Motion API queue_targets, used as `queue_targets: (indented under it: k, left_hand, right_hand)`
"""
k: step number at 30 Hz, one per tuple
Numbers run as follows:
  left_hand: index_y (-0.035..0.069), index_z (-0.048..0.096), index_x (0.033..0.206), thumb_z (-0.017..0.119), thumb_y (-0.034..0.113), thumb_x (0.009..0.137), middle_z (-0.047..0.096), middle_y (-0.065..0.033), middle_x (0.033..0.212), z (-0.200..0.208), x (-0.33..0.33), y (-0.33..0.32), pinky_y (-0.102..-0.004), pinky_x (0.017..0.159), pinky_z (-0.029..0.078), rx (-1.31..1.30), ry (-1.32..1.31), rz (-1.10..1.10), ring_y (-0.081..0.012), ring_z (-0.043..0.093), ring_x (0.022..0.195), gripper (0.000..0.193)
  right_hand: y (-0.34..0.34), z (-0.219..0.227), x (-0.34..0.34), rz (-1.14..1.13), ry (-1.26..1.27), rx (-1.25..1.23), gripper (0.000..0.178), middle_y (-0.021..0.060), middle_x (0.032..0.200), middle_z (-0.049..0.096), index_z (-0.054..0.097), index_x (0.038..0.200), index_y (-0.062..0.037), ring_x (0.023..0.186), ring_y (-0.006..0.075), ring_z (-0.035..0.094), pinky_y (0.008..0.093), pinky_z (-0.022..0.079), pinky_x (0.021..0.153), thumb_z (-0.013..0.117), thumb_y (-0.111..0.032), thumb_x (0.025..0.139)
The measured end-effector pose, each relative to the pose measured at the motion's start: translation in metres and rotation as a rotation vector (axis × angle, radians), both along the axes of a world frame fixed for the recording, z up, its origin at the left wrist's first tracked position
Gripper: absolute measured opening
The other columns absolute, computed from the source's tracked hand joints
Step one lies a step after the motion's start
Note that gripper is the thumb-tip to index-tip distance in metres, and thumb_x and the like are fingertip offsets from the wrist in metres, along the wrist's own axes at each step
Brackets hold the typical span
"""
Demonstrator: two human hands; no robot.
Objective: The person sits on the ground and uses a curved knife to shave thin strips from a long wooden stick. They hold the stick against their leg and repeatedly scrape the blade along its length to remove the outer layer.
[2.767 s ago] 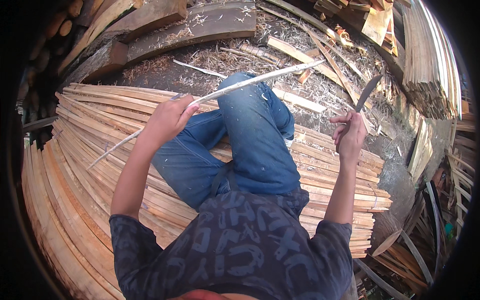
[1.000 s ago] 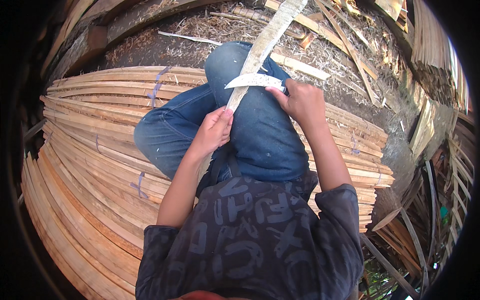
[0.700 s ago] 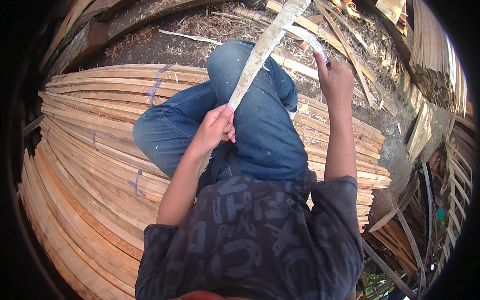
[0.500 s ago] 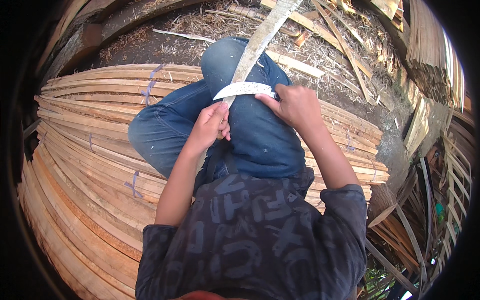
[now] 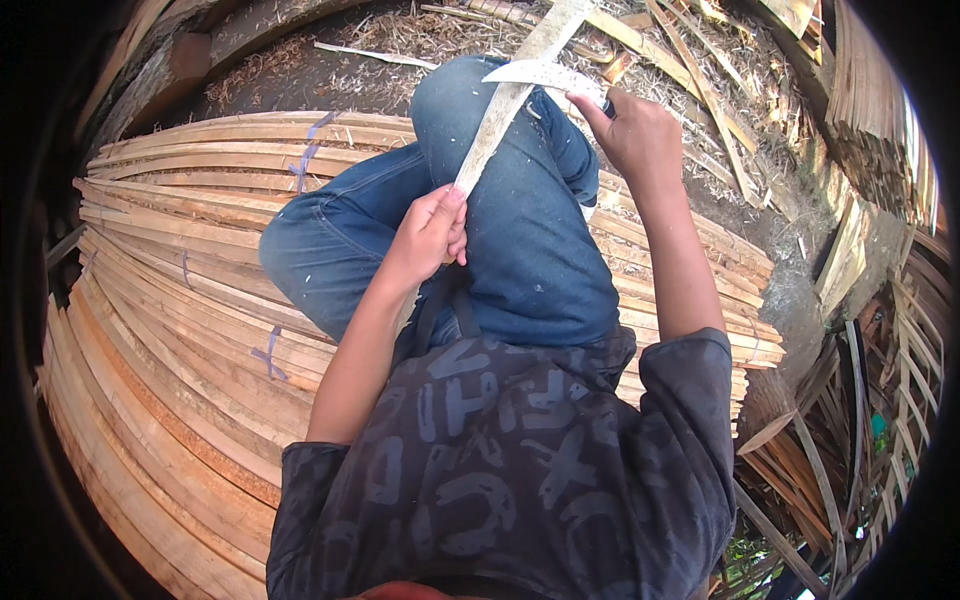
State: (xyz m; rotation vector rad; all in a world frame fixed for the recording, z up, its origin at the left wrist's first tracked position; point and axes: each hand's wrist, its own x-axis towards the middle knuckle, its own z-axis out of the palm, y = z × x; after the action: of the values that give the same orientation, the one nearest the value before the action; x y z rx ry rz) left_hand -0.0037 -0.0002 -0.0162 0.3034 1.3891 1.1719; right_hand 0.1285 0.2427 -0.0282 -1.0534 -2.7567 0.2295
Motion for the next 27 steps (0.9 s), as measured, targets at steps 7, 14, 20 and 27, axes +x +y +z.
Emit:
queue_targets:
  k: [7,14,20,27]
  left_hand:
    - [0.007,0.043,0.077,0.039,0.035,0.102,0.035,0.0031,0.057,-0.006,-0.003,-0.004,-0.0272,0.049,0.047,0.028,-0.121,0.007,-0.008,0.042,0.049,0.037]
    - [0.007,0.043,0.078,0.037,0.037,0.102,0.034,0.0032,0.058,-0.004,-0.002,-0.006,-0.0263,0.05,0.046,0.006,-0.071,-0.004,-0.0082,0.041,0.05,0.039]
    - [0.008,0.043,0.078,0.038,0.035,0.102,0.034,0.0034,0.06,-0.003,-0.001,-0.006,-0.026,0.049,0.046,0.022,-0.002,-0.004,-0.0075,0.041,0.051,0.037]
    - [0.008,0.043,0.078,0.039,0.032,0.102,0.035,0.0035,0.061,-0.007,-0.002,-0.01,-0.026,0.05,0.047,0.041,-0.063,0.003,-0.0066,0.041,0.051,0.034]
  right_hand:
    - [-0.069,0.018,0.012,0.168,0.019,-0.248,0.059,0.0151,0.05,0.056,0.06,0.059,-0.0032,0.049,0.0324,0.06,0.0396,0.047,0.046,0.062,-0.058,0.08]
    - [-0.068,0.006,0.01,0.213,-0.006,-0.133,0.06,0.0133,0.048,0.054,0.054,0.054,-0.0066,0.045,0.0298,0.059,0.0384,0.046,0.042,0.062,-0.062,0.077]
    - [-0.042,-0.011,0.003,0.179,0.084,0.026,0.06,0.0096,0.049,0.056,0.058,0.061,-0.0076,0.045,0.0256,0.059,0.0358,0.045,0.042,0.059,-0.065,0.078]
    - [0.004,0.007,0.016,-0.084,0.022,-0.043,0.065,0.015,0.049,0.055,0.059,0.061,-0.0034,0.049,0.0337,0.059,0.0411,0.045,0.047,0.052,-0.063,0.085]
